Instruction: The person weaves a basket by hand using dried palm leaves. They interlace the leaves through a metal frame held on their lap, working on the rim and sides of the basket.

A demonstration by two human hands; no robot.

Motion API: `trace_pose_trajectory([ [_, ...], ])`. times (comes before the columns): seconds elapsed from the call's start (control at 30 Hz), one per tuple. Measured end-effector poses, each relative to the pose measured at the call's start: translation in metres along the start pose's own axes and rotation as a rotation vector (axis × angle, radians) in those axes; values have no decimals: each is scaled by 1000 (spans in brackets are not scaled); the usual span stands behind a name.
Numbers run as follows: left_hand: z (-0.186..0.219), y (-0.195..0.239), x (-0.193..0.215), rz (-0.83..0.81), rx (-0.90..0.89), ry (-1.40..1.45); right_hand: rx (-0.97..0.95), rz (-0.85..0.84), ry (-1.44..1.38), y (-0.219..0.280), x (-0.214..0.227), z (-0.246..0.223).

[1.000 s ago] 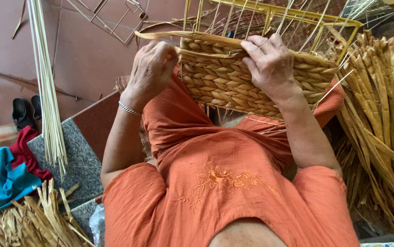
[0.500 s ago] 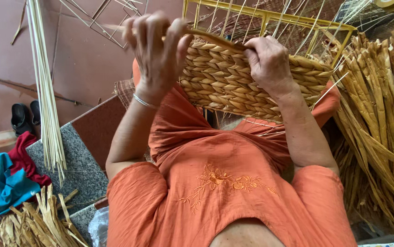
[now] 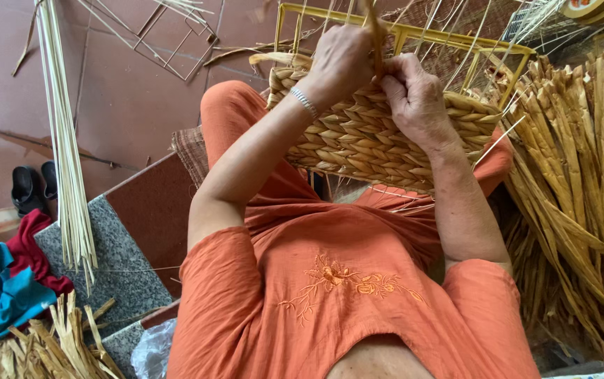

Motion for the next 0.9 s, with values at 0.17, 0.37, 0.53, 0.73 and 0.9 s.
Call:
trace_pose_trajectory([
  [0.17, -43, 39, 33, -50, 325, 1199, -9, 97, 176, -4, 3, 2],
  [0.37, -16, 103, 39, -295, 246, 1515, 15, 90, 291, -19, -6, -1],
  [0.53, -31, 95, 77, 40, -32, 511, 89, -93, 252, -16, -17, -4],
  [0.73, -42, 116, 101, 353, -195, -205, 18, 70, 310, -14, -21, 5],
  [0.9, -98, 127, 83, 45, 13, -109, 29, 243, 208, -8, -3, 0],
])
Point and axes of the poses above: each hand's wrist, its own y-axis away from the middle knuckle, its own x-axis out of the back of the hand, z = x × y, the point moved 10 cm from there along -y, towards the middle knuckle, and after that the axes turned 10 degrees about x, right-handed, at the moved point
